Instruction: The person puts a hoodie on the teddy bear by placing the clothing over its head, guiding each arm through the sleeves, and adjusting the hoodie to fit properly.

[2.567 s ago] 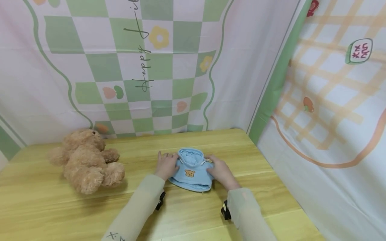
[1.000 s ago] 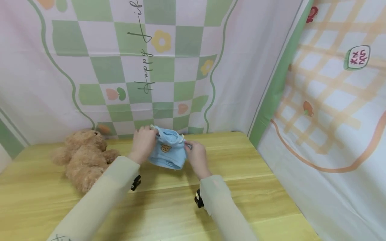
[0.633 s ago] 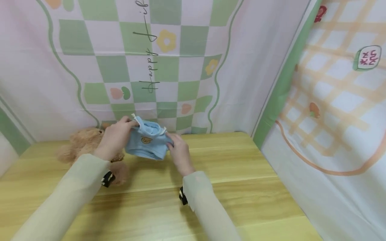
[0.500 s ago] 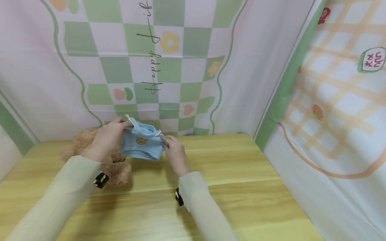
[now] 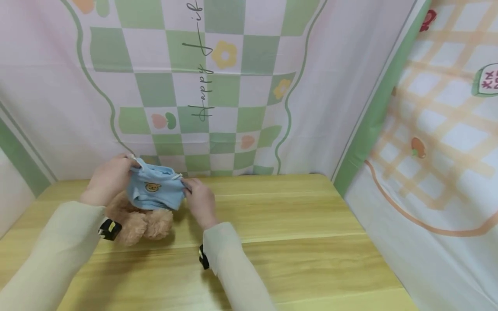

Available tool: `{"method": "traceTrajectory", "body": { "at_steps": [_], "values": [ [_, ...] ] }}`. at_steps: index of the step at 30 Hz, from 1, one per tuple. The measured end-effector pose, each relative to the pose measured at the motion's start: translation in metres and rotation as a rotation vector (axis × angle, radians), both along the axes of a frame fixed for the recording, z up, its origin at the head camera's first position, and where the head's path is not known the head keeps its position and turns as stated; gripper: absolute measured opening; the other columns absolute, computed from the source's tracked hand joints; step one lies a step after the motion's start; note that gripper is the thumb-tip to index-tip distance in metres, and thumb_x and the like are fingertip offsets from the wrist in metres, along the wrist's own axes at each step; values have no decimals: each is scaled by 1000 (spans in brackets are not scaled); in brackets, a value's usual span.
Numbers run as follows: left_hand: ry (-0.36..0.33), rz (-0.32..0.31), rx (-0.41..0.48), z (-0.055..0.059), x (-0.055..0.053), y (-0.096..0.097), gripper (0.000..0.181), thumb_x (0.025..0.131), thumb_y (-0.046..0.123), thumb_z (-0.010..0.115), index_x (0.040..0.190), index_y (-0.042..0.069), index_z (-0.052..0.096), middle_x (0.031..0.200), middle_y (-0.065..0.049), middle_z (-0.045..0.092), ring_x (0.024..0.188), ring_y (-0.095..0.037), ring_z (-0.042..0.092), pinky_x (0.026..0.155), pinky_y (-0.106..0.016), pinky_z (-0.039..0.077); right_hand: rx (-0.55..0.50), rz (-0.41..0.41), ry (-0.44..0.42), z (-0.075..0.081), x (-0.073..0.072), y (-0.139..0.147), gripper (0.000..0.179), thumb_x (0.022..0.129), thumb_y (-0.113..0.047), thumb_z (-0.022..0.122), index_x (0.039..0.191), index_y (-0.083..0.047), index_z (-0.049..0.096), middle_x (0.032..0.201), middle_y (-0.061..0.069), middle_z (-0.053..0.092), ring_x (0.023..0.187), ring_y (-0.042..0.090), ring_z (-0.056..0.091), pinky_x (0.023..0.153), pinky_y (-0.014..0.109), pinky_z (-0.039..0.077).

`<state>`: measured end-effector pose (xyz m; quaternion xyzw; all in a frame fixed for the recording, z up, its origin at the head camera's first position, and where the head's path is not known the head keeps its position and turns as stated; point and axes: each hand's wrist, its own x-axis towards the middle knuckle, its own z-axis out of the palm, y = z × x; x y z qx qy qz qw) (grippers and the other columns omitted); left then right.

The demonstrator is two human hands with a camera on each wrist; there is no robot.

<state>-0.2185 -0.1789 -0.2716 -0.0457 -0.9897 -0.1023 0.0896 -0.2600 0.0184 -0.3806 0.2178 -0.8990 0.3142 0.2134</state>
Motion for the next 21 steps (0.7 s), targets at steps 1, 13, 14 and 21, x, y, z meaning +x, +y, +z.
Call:
{"method": "traceTrajectory", "body": {
  "at_steps": [1,13,14,21],
  "values": [
    [-13,20,3,-1,0,-3,35,94,-8,39,117,-2,64,123,-27,57,108,-43,58,83,-55,52,-5,0,-7,-1,1,-4,24,89,-14,66,113,-12,71,111,5,71,104,19,67,88,31,55],
    [138,130,71,-45,4,-37,25,87,-2,51,108,-7,64,110,-32,59,92,-52,58,77,-62,47,96,31,-40,-9,13,-36,27,92,-19,63,118,-16,68,115,0,69,104,14,66,86,25,55],
    [133,139,73,-49,4,-40,25,88,0,53,110,-6,63,113,-32,58,95,-53,57,81,-63,45,116,30,-35,-11,13,-37,27,92,-20,63,118,-17,68,114,0,69,103,13,66,85,25,55],
    [76,175,98,-71,4,-56,35,93,9,52,122,-11,53,116,-38,56,100,-55,54,83,-65,44,232,33,54,-16,13,-45,27,92,-26,63,119,-19,67,113,-3,69,102,9,66,84,21,54]
  ]
}}
